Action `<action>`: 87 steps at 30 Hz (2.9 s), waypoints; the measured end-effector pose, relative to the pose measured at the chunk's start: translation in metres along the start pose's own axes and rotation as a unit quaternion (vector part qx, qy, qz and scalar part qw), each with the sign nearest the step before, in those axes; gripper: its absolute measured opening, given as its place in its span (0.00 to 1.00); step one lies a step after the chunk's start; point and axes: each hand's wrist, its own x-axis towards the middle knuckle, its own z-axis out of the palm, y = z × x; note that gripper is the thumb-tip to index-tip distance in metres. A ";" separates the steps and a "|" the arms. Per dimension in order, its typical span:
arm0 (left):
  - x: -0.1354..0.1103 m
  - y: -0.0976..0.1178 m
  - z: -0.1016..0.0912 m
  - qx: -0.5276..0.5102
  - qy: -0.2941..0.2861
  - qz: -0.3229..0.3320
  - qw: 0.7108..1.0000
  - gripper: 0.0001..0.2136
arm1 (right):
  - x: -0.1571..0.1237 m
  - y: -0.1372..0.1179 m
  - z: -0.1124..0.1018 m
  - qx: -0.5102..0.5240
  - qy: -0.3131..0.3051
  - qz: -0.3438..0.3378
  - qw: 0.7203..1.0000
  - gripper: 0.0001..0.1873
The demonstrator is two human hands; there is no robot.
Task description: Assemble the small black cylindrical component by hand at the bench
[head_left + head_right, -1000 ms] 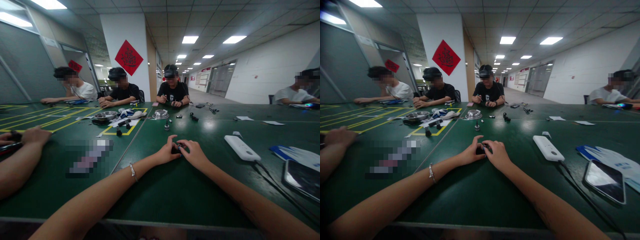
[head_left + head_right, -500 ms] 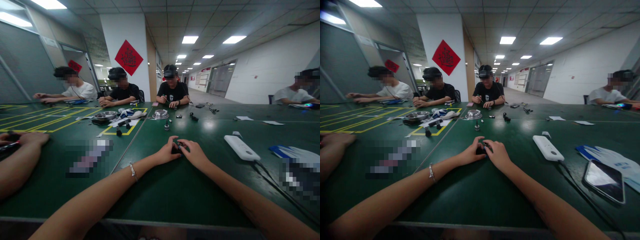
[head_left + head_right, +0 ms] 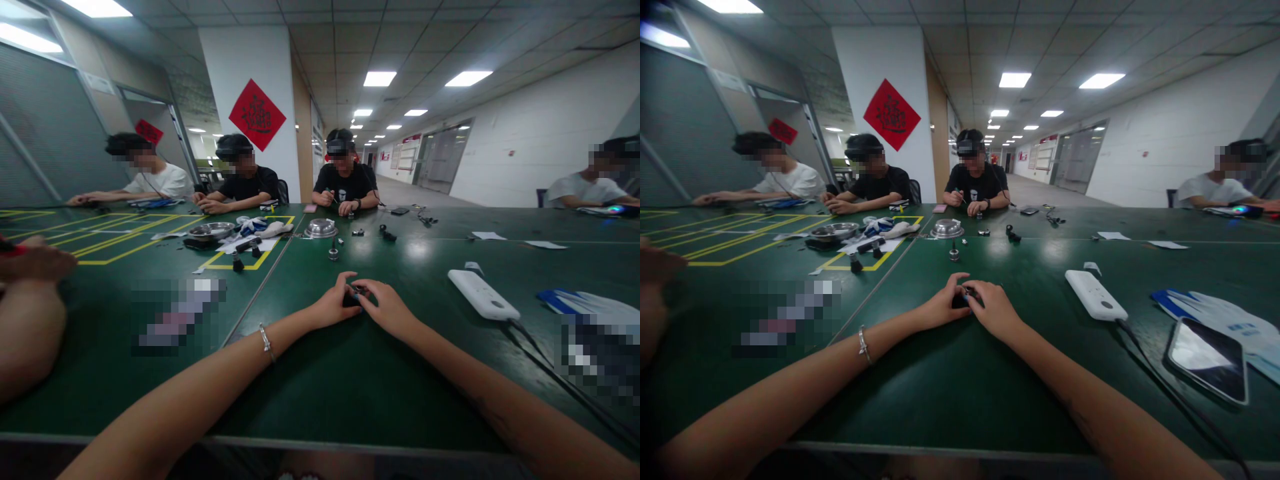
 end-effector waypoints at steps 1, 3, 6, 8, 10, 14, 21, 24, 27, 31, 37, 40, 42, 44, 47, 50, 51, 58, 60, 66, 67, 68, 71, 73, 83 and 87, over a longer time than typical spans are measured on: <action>0.000 0.000 0.000 -0.005 -0.001 -0.003 1.000 0.35 | 0.000 0.000 0.000 0.003 -0.001 -0.003 1.000 0.14; 0.000 0.002 0.000 -0.012 -0.001 -0.011 1.000 0.35 | 0.000 -0.002 -0.001 0.005 -0.005 0.001 1.000 0.14; 0.000 0.004 0.000 -0.011 0.001 -0.019 1.000 0.36 | -0.001 -0.005 -0.002 -0.001 -0.003 0.026 1.000 0.14; 0.000 0.005 -0.001 -0.013 -0.001 -0.020 1.000 0.35 | -0.001 -0.005 -0.002 -0.007 0.008 0.042 0.999 0.14; 0.000 0.006 -0.001 -0.012 0.000 -0.019 1.000 0.35 | -0.001 -0.004 -0.002 -0.010 0.020 0.048 0.999 0.15; 0.000 0.008 -0.002 0.018 0.005 -0.014 1.000 0.34 | -0.001 -0.003 -0.001 -0.002 0.030 0.047 0.998 0.14; 0.000 0.008 -0.002 0.039 -0.003 0.002 0.999 0.33 | -0.001 -0.004 -0.003 0.011 0.012 0.013 1.000 0.12; 0.000 0.008 -0.002 0.042 -0.007 0.003 0.999 0.32 | -0.001 -0.004 -0.004 -0.003 0.005 0.009 1.000 0.13; -0.001 0.009 -0.003 0.041 -0.011 0.003 0.999 0.32 | -0.001 -0.003 -0.003 -0.024 0.002 0.013 1.000 0.12; -0.002 0.012 -0.003 0.046 -0.015 -0.001 0.999 0.31 | -0.001 -0.004 -0.003 -0.042 -0.002 0.026 0.999 0.11; -0.001 0.013 -0.004 0.052 -0.014 0.003 0.999 0.30 | -0.001 -0.004 -0.002 -0.063 0.010 0.044 0.997 0.09; -0.001 0.012 -0.003 0.057 -0.016 -0.003 0.998 0.31 | -0.001 -0.002 0.000 -0.057 0.018 0.053 0.997 0.09; -0.001 0.011 -0.003 0.057 -0.017 -0.007 0.998 0.31 | -0.002 -0.001 0.001 -0.051 0.022 0.052 0.997 0.11; -0.001 0.011 -0.003 0.058 -0.015 -0.007 0.998 0.31 | -0.002 -0.001 0.001 -0.056 0.026 0.048 0.997 0.11; -0.001 0.011 -0.002 0.058 -0.012 -0.006 0.998 0.31 | -0.002 -0.003 0.001 -0.075 0.030 0.045 0.996 0.09; -0.001 0.011 -0.003 0.056 -0.014 -0.006 0.998 0.31 | -0.002 -0.004 0.001 -0.059 0.032 0.051 0.996 0.07; -0.001 0.011 -0.003 0.054 -0.015 -0.006 0.998 0.31 | -0.001 -0.004 0.001 -0.044 0.032 0.057 0.997 0.07; -0.001 0.011 -0.004 0.062 -0.026 -0.007 0.998 0.31 | -0.001 -0.001 -0.001 -0.027 0.019 0.090 0.995 0.10; -0.001 0.011 -0.005 0.059 -0.026 0.002 0.998 0.30 | -0.002 -0.001 -0.001 -0.031 0.030 0.089 0.995 0.16; -0.001 0.010 -0.004 0.063 -0.019 0.010 0.998 0.30 | -0.002 -0.001 0.002 -0.028 0.039 0.058 0.997 0.09; -0.001 0.010 -0.004 0.067 -0.020 0.003 0.998 0.31 | -0.002 0.000 0.003 -0.028 0.032 0.059 0.997 0.08; 0.000 0.010 -0.003 0.069 -0.021 -0.004 0.997 0.31 | -0.001 0.000 0.003 -0.029 0.024 0.060 0.997 0.07; -0.001 0.011 -0.003 0.068 -0.022 -0.012 0.997 0.31 | -0.001 0.000 0.002 -0.033 0.015 0.069 0.997 0.08; -0.001 0.012 -0.003 0.066 -0.021 -0.013 0.998 0.31 | -0.001 -0.001 0.001 -0.042 0.014 0.068 0.997 0.08; 0.000 0.006 -0.002 0.062 -0.015 0.015 0.998 0.31 | -0.002 0.002 0.006 -0.031 0.004 0.011 0.999 0.15; 0.000 0.007 -0.002 0.047 -0.014 0.022 0.999 0.31 | -0.001 0.000 0.006 -0.004 0.012 0.012 1.000 0.15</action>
